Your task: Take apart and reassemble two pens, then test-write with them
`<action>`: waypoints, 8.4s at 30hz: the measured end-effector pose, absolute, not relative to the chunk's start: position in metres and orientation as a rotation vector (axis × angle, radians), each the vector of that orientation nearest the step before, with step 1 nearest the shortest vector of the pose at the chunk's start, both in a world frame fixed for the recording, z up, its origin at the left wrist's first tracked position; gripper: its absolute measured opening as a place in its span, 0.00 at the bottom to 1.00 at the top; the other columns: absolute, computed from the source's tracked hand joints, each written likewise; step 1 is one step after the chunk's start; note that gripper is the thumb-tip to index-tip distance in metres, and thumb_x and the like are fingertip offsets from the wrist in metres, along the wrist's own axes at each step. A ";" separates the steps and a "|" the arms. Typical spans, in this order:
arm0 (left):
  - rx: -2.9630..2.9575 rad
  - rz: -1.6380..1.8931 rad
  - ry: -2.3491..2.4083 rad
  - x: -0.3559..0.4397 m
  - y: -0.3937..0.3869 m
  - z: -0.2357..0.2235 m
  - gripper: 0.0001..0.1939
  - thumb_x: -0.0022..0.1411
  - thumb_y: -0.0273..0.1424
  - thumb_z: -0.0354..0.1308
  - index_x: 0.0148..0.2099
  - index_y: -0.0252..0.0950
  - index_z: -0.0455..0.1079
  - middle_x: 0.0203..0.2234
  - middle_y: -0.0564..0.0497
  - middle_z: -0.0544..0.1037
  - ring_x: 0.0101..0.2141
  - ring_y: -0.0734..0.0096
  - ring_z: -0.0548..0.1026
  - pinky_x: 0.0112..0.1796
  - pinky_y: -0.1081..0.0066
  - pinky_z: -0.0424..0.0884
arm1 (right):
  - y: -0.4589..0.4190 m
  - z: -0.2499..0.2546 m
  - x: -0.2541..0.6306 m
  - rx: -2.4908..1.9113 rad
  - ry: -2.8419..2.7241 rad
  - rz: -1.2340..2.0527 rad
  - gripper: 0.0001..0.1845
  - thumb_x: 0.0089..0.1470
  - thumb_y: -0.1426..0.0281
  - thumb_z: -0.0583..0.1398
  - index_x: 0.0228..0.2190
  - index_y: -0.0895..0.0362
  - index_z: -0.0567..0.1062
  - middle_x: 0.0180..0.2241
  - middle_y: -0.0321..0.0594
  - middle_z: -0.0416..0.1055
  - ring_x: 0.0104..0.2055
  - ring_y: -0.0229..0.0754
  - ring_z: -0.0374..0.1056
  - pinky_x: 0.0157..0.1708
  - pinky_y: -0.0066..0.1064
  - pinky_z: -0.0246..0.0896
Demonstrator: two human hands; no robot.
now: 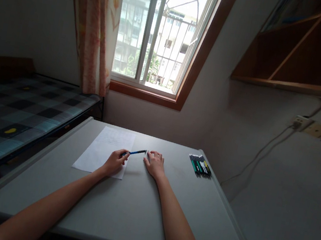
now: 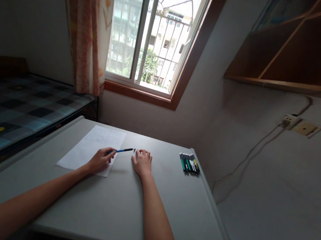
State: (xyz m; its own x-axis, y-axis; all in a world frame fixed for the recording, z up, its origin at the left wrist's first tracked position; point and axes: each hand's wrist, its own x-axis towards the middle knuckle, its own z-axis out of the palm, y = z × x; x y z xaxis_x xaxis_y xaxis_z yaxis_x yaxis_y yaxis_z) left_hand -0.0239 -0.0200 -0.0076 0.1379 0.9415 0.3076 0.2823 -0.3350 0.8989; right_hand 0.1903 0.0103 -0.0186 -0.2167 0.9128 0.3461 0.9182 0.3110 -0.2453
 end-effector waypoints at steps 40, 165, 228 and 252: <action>1.731 1.233 1.190 -0.023 -0.021 -0.008 0.16 0.54 0.39 0.51 0.37 0.33 0.69 0.21 0.52 0.71 0.18 0.75 0.69 0.23 0.74 0.65 | 0.007 -0.005 0.204 -1.410 -1.704 -0.201 0.10 0.53 0.72 0.52 0.34 0.55 0.72 0.39 0.43 0.61 0.41 0.44 0.55 0.43 0.37 0.49; 1.689 1.208 1.191 -0.024 -0.020 -0.009 0.17 0.53 0.41 0.52 0.37 0.32 0.69 0.20 0.53 0.70 0.18 0.75 0.69 0.23 0.74 0.65 | 0.003 -0.002 0.194 -1.293 -1.994 0.010 0.17 0.56 0.67 0.49 0.47 0.52 0.66 0.42 0.43 0.64 0.45 0.42 0.58 0.46 0.36 0.52; 1.747 1.179 1.227 -0.026 -0.019 -0.011 0.17 0.53 0.41 0.52 0.38 0.32 0.70 0.21 0.52 0.72 0.19 0.73 0.70 0.24 0.74 0.65 | 0.018 -0.024 0.205 -1.446 -1.675 0.021 0.15 0.51 0.75 0.49 0.40 0.54 0.67 0.31 0.39 0.66 0.33 0.40 0.63 0.37 0.31 0.56; 1.764 1.197 1.203 -0.025 -0.022 -0.007 0.17 0.53 0.41 0.52 0.37 0.32 0.70 0.21 0.52 0.72 0.19 0.73 0.70 0.24 0.74 0.65 | 0.022 -0.026 0.216 -1.549 -1.744 -0.037 0.12 0.50 0.77 0.51 0.34 0.54 0.70 0.32 0.40 0.70 0.36 0.41 0.64 0.36 0.29 0.56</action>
State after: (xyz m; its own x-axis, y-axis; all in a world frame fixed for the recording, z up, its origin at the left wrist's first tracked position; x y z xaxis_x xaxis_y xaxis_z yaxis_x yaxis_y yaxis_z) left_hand -0.0250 -0.0216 -0.0074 0.1497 0.9391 0.3092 0.3132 -0.3416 0.8861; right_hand 0.2159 0.0216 -0.0261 0.0551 0.8273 0.5591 0.8504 0.2545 -0.4605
